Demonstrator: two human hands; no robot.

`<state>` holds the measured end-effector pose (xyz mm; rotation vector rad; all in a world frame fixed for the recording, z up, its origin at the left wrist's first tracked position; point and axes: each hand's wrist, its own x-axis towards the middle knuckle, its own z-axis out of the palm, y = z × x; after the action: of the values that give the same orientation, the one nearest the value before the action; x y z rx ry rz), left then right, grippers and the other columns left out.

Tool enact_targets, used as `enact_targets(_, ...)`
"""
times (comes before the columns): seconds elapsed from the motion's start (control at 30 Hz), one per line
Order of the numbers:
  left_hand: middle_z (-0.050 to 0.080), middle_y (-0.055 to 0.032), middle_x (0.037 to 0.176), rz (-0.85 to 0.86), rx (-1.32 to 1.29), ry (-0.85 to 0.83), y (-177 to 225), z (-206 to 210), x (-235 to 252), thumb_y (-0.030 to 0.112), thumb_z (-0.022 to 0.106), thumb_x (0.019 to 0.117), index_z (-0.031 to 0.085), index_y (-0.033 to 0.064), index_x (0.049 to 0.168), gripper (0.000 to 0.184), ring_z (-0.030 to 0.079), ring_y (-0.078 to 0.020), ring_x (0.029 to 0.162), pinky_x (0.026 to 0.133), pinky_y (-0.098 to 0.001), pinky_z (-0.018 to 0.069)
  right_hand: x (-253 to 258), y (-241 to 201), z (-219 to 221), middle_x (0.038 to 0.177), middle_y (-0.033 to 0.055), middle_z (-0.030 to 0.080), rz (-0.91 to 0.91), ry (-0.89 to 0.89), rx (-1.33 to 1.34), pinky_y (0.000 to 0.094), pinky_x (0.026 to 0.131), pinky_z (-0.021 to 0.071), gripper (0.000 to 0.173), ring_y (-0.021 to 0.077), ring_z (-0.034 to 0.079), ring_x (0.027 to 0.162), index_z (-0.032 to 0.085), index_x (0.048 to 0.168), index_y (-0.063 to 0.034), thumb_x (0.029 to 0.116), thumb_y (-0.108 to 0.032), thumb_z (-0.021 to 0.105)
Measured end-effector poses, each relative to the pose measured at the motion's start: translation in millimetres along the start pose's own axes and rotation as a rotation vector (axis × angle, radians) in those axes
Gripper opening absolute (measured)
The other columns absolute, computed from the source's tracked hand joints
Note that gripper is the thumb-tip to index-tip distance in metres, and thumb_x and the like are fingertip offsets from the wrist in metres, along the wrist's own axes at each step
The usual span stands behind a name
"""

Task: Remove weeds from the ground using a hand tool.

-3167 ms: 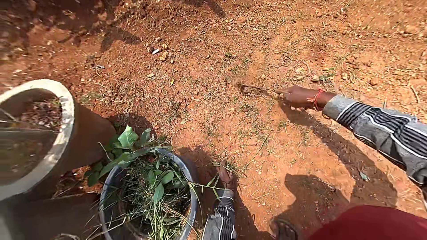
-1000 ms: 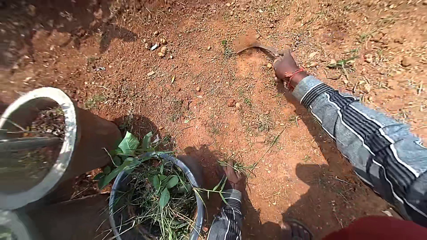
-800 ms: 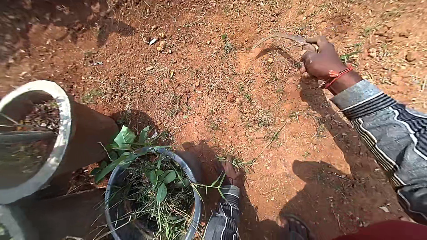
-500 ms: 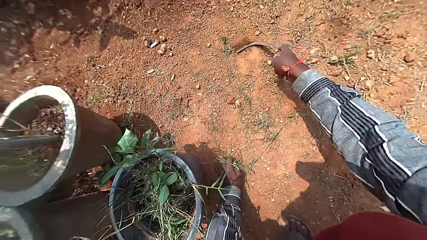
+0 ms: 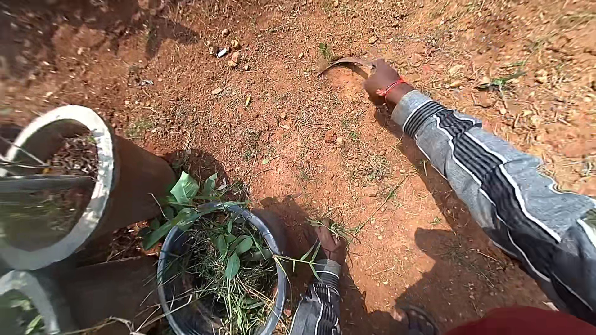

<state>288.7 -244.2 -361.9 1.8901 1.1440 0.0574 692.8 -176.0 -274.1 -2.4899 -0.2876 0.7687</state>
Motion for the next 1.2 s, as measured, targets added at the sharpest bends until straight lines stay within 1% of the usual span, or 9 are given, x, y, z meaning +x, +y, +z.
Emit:
enact_targets(0.07, 0.056, -0.0400, 0.128, 0.020, 0.022, 0.032, -7.0, 4.3, 1.4, -0.002, 0.060, 0.0903, 0.064, -0.0140, 0.119, 0.031, 0.053, -0.0517, 0.124, 0.111, -0.0543, 0.0396, -2.1, 1.9, 12.0, 0.137, 0.0346, 0.055, 0.022, -0.023, 0.096, 0.0653, 0.092, 0.0492, 0.067, 0.0487, 0.061, 0.116, 0.025, 0.159, -0.0039, 0.0992, -0.013, 0.054)
enact_targets(0.23, 0.056, -0.0385, 0.128, 0.031, -0.028, 0.050, -14.5, 6.3, 2.5, 0.001, 0.059, 0.0907, 0.065, -0.0129, 0.116, 0.030, 0.054, -0.0508, 0.123, 0.107, -0.0568, 0.0415, -28.2, 50.8, -22.4, 0.083, -0.0002, 0.048, 0.088, -0.063, 0.564, 0.0215, 0.050, 0.0417, 0.034, 0.0057, 0.045, 0.056, 0.047, 0.142, -0.0177, 0.1100, -0.021, 0.038)
enact_targets(0.37, 0.055, -0.0389, 0.130, 0.032, -0.011, 0.045, -16.2, 7.7, 2.9, 0.005, 0.058, 0.0905, 0.066, -0.0109, 0.116, 0.031, 0.052, -0.0514, 0.125, 0.109, -0.0567, 0.0400, -24.6, 34.4, -60.4, 0.071, -0.0071, 0.049, 0.132, -0.049, 0.850, 0.0134, 0.043, 0.0337, 0.024, -0.0007, 0.039, 0.047, 0.055, 0.124, -0.0205, 0.1115, -0.023, 0.035)
enact_targets(0.47, 0.054, -0.0420, 0.130, 0.040, -0.025, 0.030, -6.9, 1.7, 1.0, -0.002, 0.060, 0.0857, 0.064, -0.0156, 0.118, 0.035, 0.052, -0.0517, 0.125, 0.110, -0.0522, 0.0402, 13.9, -11.9, -54.7, 0.067, -0.0085, 0.044, 0.139, 0.030, 0.701, 0.0134, 0.043, 0.0349, 0.016, -0.0006, 0.038, 0.046, 0.050, 0.108, -0.0201, 0.1116, -0.024, 0.034)
enact_targets(0.67, 0.056, -0.0424, 0.124, 0.039, -0.079, 0.028, 2.1, -1.7, -0.7, -0.003, 0.062, 0.0828, 0.064, -0.0178, 0.114, 0.035, 0.055, -0.0518, 0.120, 0.107, -0.0512, 0.0432, 69.3, -15.7, -18.1, 0.091, 0.0095, 0.055, -0.020, -0.137, 0.055, 0.0347, 0.056, 0.0457, 0.033, 0.0153, 0.049, 0.063, 0.056, 0.134, -0.0060, 0.1050, -0.016, 0.043)
enact_targets(0.73, 0.057, -0.0421, 0.122, 0.047, -0.098, 0.038, 1.8, -0.2, -0.1, -0.002, 0.061, 0.0826, 0.064, -0.0183, 0.111, 0.033, 0.056, -0.0508, 0.118, 0.106, -0.0498, 0.0440, 47.2, -15.7, -24.1, 0.102, 0.0192, 0.059, -0.061, -0.200, -0.051, 0.0450, 0.066, 0.0465, 0.043, 0.0241, 0.052, 0.073, 0.048, 0.148, -0.0071, 0.1064, -0.014, 0.040)
enact_targets(0.83, 0.056, -0.0411, 0.124, 0.027, -0.095, 0.035, 2.6, 0.1, 2.0, -0.002, 0.060, 0.0853, 0.064, -0.0174, 0.112, 0.031, 0.055, -0.0483, 0.119, 0.105, -0.0490, 0.0449, 8.0, 14.7, -43.1, 0.084, 0.0145, 0.054, -0.088, -0.299, -0.127, 0.0379, 0.051, 0.0400, 0.049, 0.0192, 0.043, 0.057, 0.038, 0.159, -0.0221, 0.1100, -0.020, 0.038)
enact_targets(1.07, 0.056, -0.0380, 0.126, 0.102, -0.055, 0.072, -5.9, 4.9, 0.6, -0.001, 0.052, 0.0952, 0.063, -0.0156, 0.113, 0.025, 0.054, -0.0493, 0.121, 0.104, -0.0554, 0.0449, -189.4, 173.9, -58.6, 0.074, 0.0131, 0.058, -0.029, -0.619, -0.048, 0.0350, 0.043, 0.0467, 0.047, 0.0191, 0.051, 0.047, 0.039, 0.159, -0.0231, 0.1130, -0.020, 0.037)
enact_targets(1.2, 0.051, -0.0419, 0.133, 0.169, -0.103, 0.067, -9.7, 0.4, 2.0, -0.002, 0.051, 0.0929, 0.060, -0.0183, 0.117, 0.031, 0.051, -0.0508, 0.126, 0.109, -0.0549, 0.0414, -225.5, 205.9, -89.5, 0.070, 0.0094, 0.056, -0.033, -0.559, 0.179, 0.0294, 0.042, 0.0430, 0.046, 0.0151, 0.048, 0.046, 0.047, 0.156, -0.0211, 0.1114, -0.015, 0.040)
